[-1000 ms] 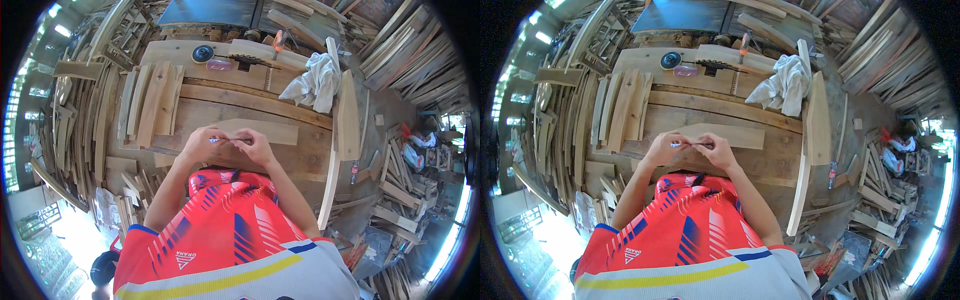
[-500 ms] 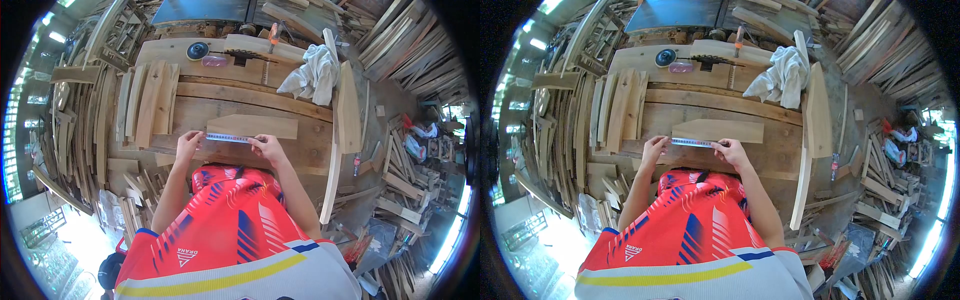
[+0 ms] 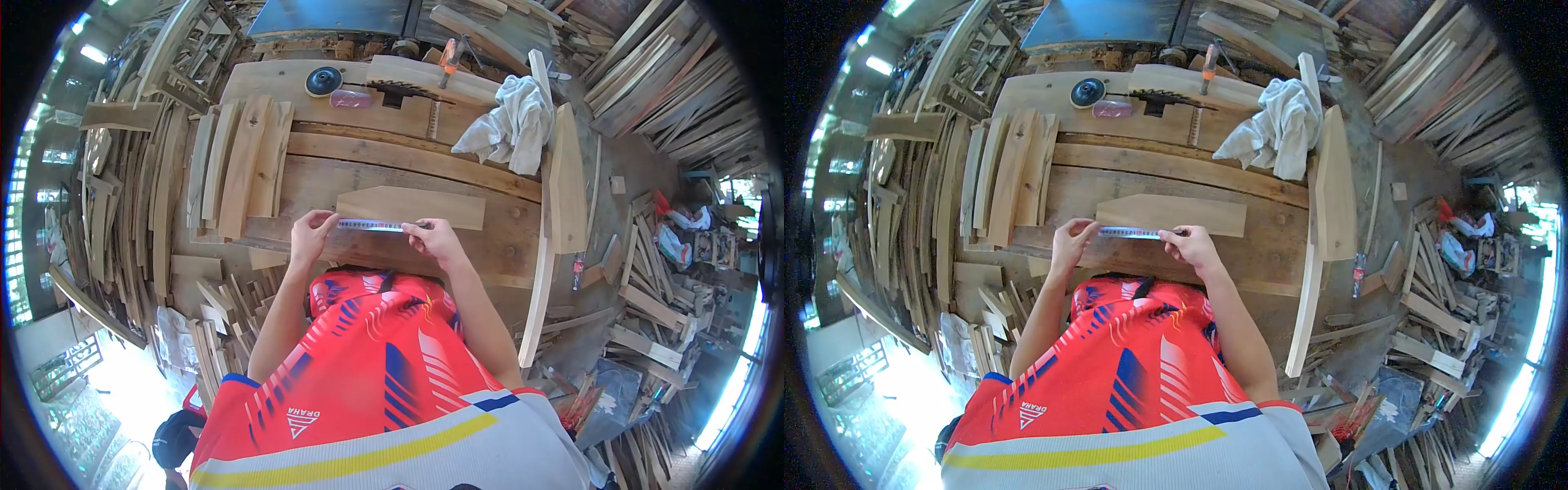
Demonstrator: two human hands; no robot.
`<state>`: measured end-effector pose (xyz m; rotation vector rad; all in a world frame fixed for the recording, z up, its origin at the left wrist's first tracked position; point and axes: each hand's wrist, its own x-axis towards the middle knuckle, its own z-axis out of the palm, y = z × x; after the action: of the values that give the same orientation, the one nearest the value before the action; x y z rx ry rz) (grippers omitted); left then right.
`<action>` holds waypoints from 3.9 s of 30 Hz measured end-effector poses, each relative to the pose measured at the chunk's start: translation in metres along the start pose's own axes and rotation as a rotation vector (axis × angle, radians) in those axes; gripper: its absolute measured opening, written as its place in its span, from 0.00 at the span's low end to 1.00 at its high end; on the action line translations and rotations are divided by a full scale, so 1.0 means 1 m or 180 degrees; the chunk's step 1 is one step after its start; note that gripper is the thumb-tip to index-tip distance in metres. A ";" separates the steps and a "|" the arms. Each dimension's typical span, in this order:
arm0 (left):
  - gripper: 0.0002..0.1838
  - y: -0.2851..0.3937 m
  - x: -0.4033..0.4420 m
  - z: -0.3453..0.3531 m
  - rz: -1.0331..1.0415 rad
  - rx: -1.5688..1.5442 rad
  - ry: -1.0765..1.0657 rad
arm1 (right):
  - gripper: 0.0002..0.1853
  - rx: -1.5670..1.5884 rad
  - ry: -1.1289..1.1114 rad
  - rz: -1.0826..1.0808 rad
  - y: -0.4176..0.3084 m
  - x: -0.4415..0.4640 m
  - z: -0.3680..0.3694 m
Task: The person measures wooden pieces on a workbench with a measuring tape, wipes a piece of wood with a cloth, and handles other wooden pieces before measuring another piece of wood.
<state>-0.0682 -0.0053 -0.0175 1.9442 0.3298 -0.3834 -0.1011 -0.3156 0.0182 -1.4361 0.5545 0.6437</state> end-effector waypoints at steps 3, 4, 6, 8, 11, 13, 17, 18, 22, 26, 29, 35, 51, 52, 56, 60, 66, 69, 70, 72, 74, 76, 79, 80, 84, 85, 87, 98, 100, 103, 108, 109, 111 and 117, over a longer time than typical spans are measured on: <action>0.18 0.004 -0.005 0.002 0.0054 -0.0224 -0.0059 | 0.13 0.0163 -0.0121 0.0064 -0.001 -0.001 -0.003; 0.18 0.003 -0.005 0.002 -0.0024 -0.0397 -0.0129 | 0.13 0.0184 -0.0124 0.0081 -0.002 -0.002 -0.004; 0.18 0.000 -0.005 0.000 -0.0119 -0.0574 -0.0243 | 0.13 0.0206 -0.0142 0.0101 -0.001 -0.003 -0.005; 0.18 -0.002 -0.004 -0.001 -0.0137 -0.0592 -0.0316 | 0.13 0.0195 -0.0177 0.0090 -0.001 -0.003 -0.005; 0.18 0.005 -0.007 -0.003 -0.0271 -0.0533 -0.0292 | 0.14 0.0222 -0.0280 0.0053 0.005 0.003 -0.009; 0.18 0.010 -0.007 -0.006 -0.0373 -0.0470 -0.0325 | 0.14 0.0236 -0.0258 0.0082 0.005 0.004 -0.008; 0.17 0.012 -0.006 -0.007 -0.0339 -0.0378 -0.0356 | 0.15 0.0350 -0.0220 0.0043 0.001 0.000 -0.007; 0.17 0.010 -0.004 -0.007 -0.0336 -0.0353 -0.0281 | 0.16 0.0164 -0.0120 0.0012 0.001 0.000 -0.005; 0.16 0.007 -0.003 -0.002 -0.0278 -0.0239 -0.0048 | 0.21 -0.0840 0.0424 -0.0217 0.003 -0.002 0.002; 0.17 0.009 -0.002 0.002 -0.0317 -0.0054 0.0123 | 0.26 -0.1398 0.0688 -0.0048 -0.006 -0.011 0.002; 0.19 0.010 -0.002 0.005 -0.0186 -0.0083 0.0210 | 0.23 -0.0717 0.0622 0.0276 -0.007 -0.019 0.001; 0.17 0.009 -0.001 0.011 -0.0205 0.0071 0.0283 | 0.20 0.1005 0.0357 0.0147 0.019 -0.021 -0.010; 0.14 0.011 -0.005 0.009 -0.0282 -0.0172 0.0304 | 0.21 0.1137 0.0571 0.0103 0.028 -0.014 0.002; 0.14 0.012 -0.006 0.009 -0.0285 -0.0181 0.0308 | 0.21 0.1145 0.0543 0.0114 0.028 -0.014 0.001; 0.14 0.010 -0.005 0.011 -0.0225 -0.0218 0.0323 | 0.20 0.1153 0.0524 0.0165 0.030 -0.010 -0.002; 0.14 0.013 -0.006 0.010 -0.0224 -0.0237 0.0302 | 0.20 0.1121 0.0548 0.0188 0.031 -0.008 -0.003; 0.14 0.016 -0.007 0.008 -0.0245 -0.0195 0.0281 | 0.19 0.1094 0.0596 0.0183 0.034 -0.006 -0.002; 0.14 0.015 -0.007 0.008 -0.0230 -0.0133 0.0268 | 0.17 0.1083 0.0640 0.0159 0.036 -0.005 -0.003; 0.14 0.015 -0.006 0.007 -0.0230 -0.0085 0.0268 | 0.17 0.1040 0.0656 0.0163 0.036 -0.005 -0.002; 0.14 0.019 -0.006 0.009 -0.0214 -0.0028 0.0311 | 0.17 0.0992 0.0643 0.0119 0.036 -0.003 -0.003; 0.14 0.026 -0.013 0.011 -0.0208 0.0005 0.0384 | 0.16 0.0994 0.0581 0.0058 0.041 -0.003 -0.004; 0.13 0.021 -0.017 0.013 0.0127 0.0302 0.0513 | 0.16 0.0956 0.0416 -0.0065 0.044 -0.009 -0.009; 0.13 0.018 -0.029 0.025 0.0328 0.0219 0.0423 | 0.15 0.0915 0.0396 -0.0227 0.050 -0.026 -0.023; 0.12 0.018 -0.033 0.030 0.0339 0.0101 0.0360 | 0.15 0.0926 0.0467 -0.0313 0.056 -0.030 -0.029; 0.13 0.038 -0.052 0.068 0.0132 0.0033 0.0001 | 0.14 0.0998 0.0834 -0.0352 0.054 -0.053 -0.062; 0.13 0.039 -0.053 0.080 0.0111 -0.0011 -0.0016 | 0.14 0.1016 0.0891 -0.0370 0.056 -0.055 -0.073; 0.13 0.038 -0.054 0.105 0.0060 -0.0097 -0.0062 | 0.14 0.1054 0.1017 -0.0394 0.060 -0.055 -0.097; 0.13 0.048 -0.056 0.165 -0.0122 -0.0451 0.0237 | 0.14 0.0903 0.0711 -0.0535 0.065 -0.046 -0.157; 0.14 0.051 -0.058 0.166 -0.0140 -0.0456 0.0312 | 0.14 0.0853 0.0629 -0.0521 0.062 -0.042 -0.160; 0.15 0.045 -0.055 0.160 -0.0163 -0.0463 0.0394 | 0.13 0.0781 0.0531 -0.0461 0.062 -0.038 -0.157; 0.16 0.043 -0.049 0.152 -0.0227 -0.0315 0.0456 | 0.12 0.0903 0.0412 -0.0461 0.062 -0.030 -0.154; 0.16 0.041 -0.048 0.151 -0.0206 -0.0294 0.0484 | 0.12 0.0991 0.0379 -0.0434 0.063 -0.029 -0.154; 0.16 0.041 -0.046 0.150 -0.0180 -0.0277 0.0546 | 0.12 0.0912 0.0379 -0.0488 0.065 -0.026 -0.153; 0.16 0.053 -0.054 0.153 -0.0172 -0.0230 0.0814 | 0.12 0.0827 0.0420 -0.0520 0.069 -0.023 -0.152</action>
<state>-0.1138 -0.1698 -0.0080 1.9184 0.5552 -0.1546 -0.1609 -0.4669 -0.0248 -1.2681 0.5941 0.3352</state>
